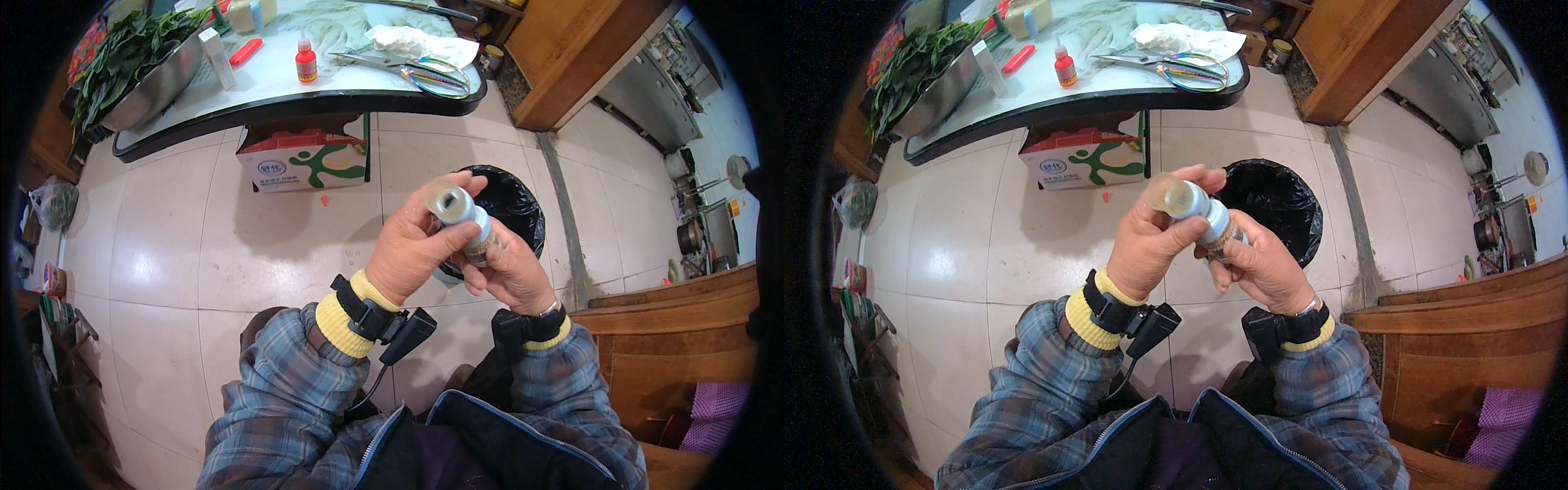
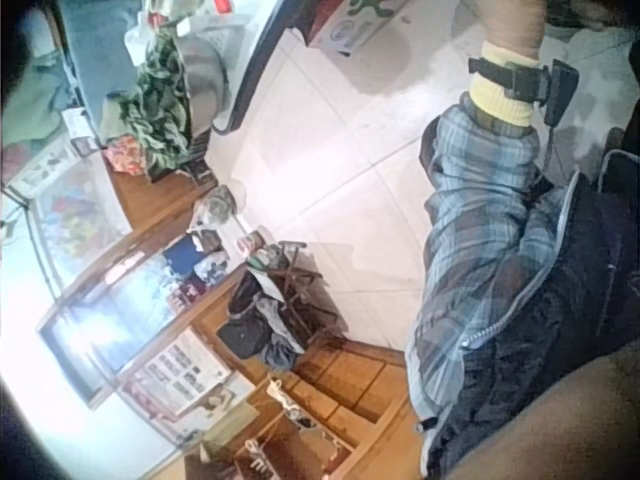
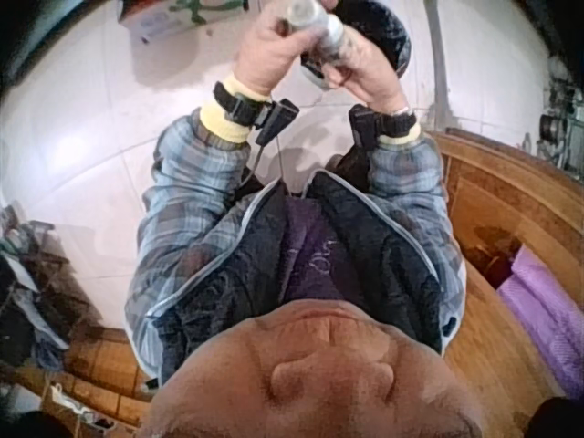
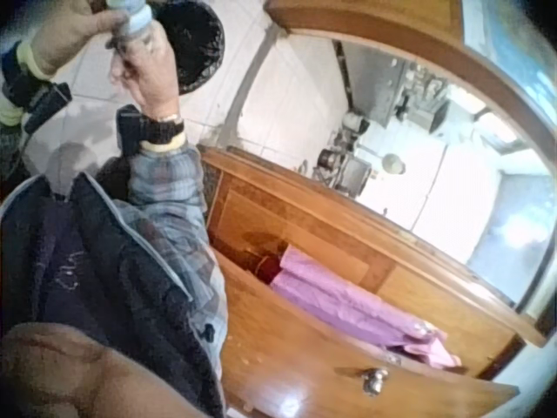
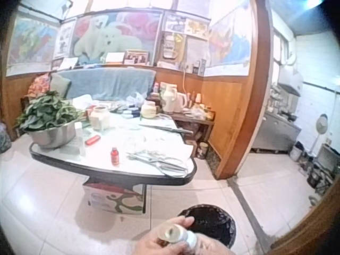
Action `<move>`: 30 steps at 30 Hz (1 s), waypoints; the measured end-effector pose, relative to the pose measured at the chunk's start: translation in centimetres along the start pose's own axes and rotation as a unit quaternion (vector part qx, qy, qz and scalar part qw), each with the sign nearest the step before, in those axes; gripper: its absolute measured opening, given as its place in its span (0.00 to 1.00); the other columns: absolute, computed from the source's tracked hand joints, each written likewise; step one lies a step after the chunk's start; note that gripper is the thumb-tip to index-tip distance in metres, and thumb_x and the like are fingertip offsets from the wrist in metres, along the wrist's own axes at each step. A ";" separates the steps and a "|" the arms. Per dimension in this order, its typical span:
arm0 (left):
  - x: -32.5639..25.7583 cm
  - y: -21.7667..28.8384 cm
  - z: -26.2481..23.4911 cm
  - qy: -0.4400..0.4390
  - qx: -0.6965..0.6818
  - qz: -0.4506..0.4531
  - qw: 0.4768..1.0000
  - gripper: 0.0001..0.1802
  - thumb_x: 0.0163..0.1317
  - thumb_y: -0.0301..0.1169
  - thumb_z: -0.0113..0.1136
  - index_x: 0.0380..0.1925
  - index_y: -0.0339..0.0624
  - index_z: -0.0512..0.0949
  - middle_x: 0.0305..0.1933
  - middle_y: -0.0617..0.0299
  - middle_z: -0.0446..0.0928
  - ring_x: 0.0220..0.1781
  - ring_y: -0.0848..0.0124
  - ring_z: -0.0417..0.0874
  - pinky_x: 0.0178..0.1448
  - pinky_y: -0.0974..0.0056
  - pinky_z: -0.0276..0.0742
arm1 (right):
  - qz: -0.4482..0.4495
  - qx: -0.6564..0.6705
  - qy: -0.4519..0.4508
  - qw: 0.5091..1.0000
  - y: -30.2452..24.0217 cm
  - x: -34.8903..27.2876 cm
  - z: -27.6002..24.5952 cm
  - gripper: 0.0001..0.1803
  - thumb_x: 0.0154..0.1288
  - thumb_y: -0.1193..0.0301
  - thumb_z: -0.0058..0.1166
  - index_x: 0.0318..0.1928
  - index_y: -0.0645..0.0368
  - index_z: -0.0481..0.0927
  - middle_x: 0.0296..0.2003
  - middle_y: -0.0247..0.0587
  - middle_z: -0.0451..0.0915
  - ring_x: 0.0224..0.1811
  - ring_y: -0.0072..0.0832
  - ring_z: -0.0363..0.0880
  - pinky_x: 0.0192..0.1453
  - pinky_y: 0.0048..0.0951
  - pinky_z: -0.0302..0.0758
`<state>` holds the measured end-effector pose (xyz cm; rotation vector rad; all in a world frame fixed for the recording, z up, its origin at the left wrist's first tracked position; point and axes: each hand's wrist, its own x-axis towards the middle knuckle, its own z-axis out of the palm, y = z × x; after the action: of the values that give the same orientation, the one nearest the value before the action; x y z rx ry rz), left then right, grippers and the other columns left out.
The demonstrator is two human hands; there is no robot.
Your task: The person assembles a small cylindrical object by screwing together multiple plastic and metal components. They repeatedly tighten and loosen the parts, then apply glue from a small red bottle to the assembly before rejoining the pieces.
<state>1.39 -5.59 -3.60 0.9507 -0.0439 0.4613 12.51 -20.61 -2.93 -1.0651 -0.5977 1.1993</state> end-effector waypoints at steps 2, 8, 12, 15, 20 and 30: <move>-0.1 0.0 0.2 -0.037 0.064 0.025 0.997 0.30 0.62 0.25 0.65 0.64 0.42 0.69 0.65 0.54 0.73 0.63 0.65 0.76 0.60 0.62 0.79 | -0.004 -0.005 -0.010 1.000 0.2 0.2 -0.3 0.36 0.61 0.54 0.67 0.60 0.62 0.68 0.41 0.40 0.77 0.31 0.22 0.78 0.33 0.23 0.77; -0.7 0.4 0.4 -0.106 0.146 0.034 0.983 0.31 0.62 0.26 0.67 0.65 0.44 0.68 0.62 0.55 0.74 0.54 0.71 0.80 0.48 0.68 0.83 | -0.003 -0.032 -0.015 0.999 0.5 0.0 -0.8 0.38 0.57 0.57 0.72 0.62 0.62 0.69 0.43 0.37 0.77 0.38 0.25 0.80 0.39 0.26 0.81; -0.3 0.3 0.7 -0.116 0.212 0.129 0.962 0.31 0.62 0.26 0.67 0.64 0.44 0.68 0.61 0.55 0.74 0.50 0.71 0.81 0.42 0.70 0.83 | -0.001 -0.032 -0.011 0.999 0.5 -0.1 -0.7 0.40 0.54 0.57 0.74 0.61 0.62 0.69 0.44 0.38 0.77 0.39 0.26 0.81 0.41 0.28 0.82; -0.4 0.3 0.9 -0.100 0.225 0.123 0.961 0.31 0.62 0.27 0.66 0.65 0.45 0.67 0.62 0.54 0.74 0.49 0.71 0.81 0.42 0.69 0.83 | 0.005 -0.024 -0.008 1.000 0.5 -0.1 -0.6 0.41 0.52 0.57 0.75 0.61 0.62 0.69 0.44 0.39 0.77 0.39 0.26 0.81 0.41 0.28 0.82; -0.6 0.1 0.9 -0.099 0.139 0.042 0.984 0.31 0.62 0.29 0.67 0.65 0.42 0.67 0.64 0.54 0.72 0.57 0.68 0.78 0.52 0.66 0.81 | -0.002 -0.045 -0.003 0.999 0.1 -0.2 -0.7 0.42 0.51 0.60 0.76 0.62 0.63 0.69 0.45 0.39 0.78 0.39 0.27 0.82 0.43 0.29 0.83; -0.6 -1.1 1.1 -0.110 0.163 0.088 0.977 0.31 0.62 0.29 0.67 0.64 0.41 0.69 0.67 0.53 0.71 0.67 0.64 0.73 0.69 0.59 0.69 | 0.028 -0.114 -0.017 0.993 -1.1 -0.9 -1.8 0.44 0.45 0.71 0.78 0.63 0.63 0.69 0.49 0.43 0.79 0.45 0.31 0.85 0.50 0.32 0.84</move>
<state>1.51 -7.20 -3.99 1.3253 -0.2604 0.5344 14.32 -22.05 -2.56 -1.2626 -0.7495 1.2210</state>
